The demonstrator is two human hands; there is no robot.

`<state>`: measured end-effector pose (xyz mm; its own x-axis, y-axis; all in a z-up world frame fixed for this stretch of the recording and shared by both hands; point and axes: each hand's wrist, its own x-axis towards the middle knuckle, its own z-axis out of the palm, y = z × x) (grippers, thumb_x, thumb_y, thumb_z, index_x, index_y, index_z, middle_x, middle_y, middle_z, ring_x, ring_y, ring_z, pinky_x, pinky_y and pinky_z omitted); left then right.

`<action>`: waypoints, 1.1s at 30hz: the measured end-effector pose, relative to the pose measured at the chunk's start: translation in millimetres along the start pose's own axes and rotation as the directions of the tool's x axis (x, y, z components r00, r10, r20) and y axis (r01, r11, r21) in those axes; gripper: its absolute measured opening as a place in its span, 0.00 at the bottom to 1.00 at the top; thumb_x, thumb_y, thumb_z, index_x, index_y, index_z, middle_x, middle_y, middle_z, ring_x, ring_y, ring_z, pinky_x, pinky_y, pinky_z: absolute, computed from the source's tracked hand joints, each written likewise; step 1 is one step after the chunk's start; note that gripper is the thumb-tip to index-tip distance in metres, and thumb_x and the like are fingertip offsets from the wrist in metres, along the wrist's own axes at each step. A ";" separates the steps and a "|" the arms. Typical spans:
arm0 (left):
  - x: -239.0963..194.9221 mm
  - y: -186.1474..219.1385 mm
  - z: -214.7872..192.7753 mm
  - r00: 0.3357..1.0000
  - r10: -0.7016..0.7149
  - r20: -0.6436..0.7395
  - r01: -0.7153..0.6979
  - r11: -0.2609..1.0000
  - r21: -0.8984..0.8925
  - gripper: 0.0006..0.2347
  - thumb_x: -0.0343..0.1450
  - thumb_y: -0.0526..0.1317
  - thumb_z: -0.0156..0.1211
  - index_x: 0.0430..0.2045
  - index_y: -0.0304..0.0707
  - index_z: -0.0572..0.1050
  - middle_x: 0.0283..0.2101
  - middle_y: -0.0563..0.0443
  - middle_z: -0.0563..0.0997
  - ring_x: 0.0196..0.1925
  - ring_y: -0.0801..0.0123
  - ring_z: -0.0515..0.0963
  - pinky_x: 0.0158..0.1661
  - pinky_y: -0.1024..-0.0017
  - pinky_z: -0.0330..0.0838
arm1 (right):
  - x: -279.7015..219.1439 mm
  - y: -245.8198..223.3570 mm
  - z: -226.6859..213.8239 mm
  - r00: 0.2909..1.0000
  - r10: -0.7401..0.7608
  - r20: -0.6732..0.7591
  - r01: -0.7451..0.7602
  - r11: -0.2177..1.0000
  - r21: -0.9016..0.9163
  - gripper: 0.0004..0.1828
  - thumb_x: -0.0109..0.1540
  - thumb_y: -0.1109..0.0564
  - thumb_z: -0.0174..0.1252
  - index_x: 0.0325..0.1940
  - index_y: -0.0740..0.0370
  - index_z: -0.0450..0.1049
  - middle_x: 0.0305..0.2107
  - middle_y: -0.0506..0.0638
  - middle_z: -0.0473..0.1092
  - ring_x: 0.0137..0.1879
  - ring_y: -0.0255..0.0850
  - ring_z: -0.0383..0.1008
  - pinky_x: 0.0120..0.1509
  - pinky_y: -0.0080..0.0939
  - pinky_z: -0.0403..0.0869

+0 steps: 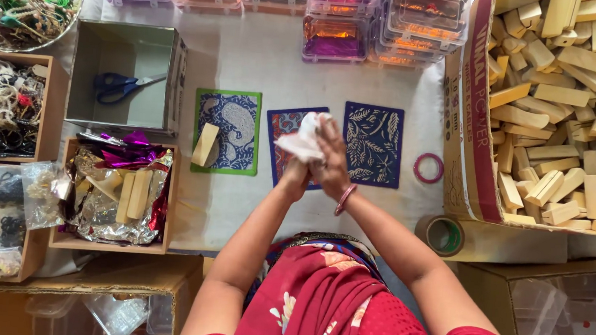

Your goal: The person wraps small wooden blocks in shiny foil paper, folds the edges, and places them into clear plastic containers. They also wipe the wooden blocks with a white cloth before wrapping them.

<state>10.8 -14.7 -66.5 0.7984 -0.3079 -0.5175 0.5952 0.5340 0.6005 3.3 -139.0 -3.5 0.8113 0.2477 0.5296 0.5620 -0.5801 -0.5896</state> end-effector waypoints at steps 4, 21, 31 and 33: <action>-24.0 12.0 8.2 0.997 -0.054 0.060 0.046 0.990 0.134 0.20 0.79 0.54 0.49 0.61 0.44 0.71 0.49 0.50 0.77 0.44 0.69 0.76 0.40 0.69 0.73 | 23.0 41.0 -2.6 0.952 0.296 -0.077 -0.273 0.936 0.222 0.27 0.70 0.61 0.51 0.74 0.67 0.62 0.72 0.65 0.57 0.78 0.55 0.56 0.82 0.51 0.55; -33.2 29.4 43.5 0.993 0.065 0.101 -0.070 0.997 0.043 0.23 0.77 0.45 0.47 0.70 0.46 0.62 0.57 0.52 0.76 0.51 0.71 0.76 0.49 0.69 0.72 | 13.4 26.9 26.9 0.494 0.865 -0.085 -0.543 0.384 0.747 0.19 0.73 0.53 0.51 0.58 0.73 0.75 0.40 0.57 0.77 0.43 0.46 0.77 0.50 0.48 0.76; -37.9 16.6 34.3 1.000 -0.015 -0.004 0.015 0.997 0.070 0.19 0.79 0.49 0.44 0.64 0.48 0.67 0.50 0.57 0.78 0.47 0.74 0.78 0.43 0.73 0.74 | 21.6 35.2 -5.8 0.797 0.595 -0.101 -0.470 0.717 0.514 0.23 0.67 0.63 0.47 0.67 0.67 0.67 0.62 0.67 0.68 0.66 0.58 0.70 0.69 0.50 0.68; -43.6 16.4 39.0 0.996 0.079 0.043 -0.079 0.997 0.006 0.19 0.78 0.47 0.46 0.66 0.50 0.65 0.48 0.58 0.77 0.44 0.76 0.76 0.40 0.73 0.73 | 33.5 56.9 -23.4 0.726 0.683 -0.076 -0.644 0.714 0.274 0.18 0.64 0.60 0.55 0.57 0.67 0.71 0.53 0.68 0.72 0.57 0.61 0.75 0.59 0.52 0.74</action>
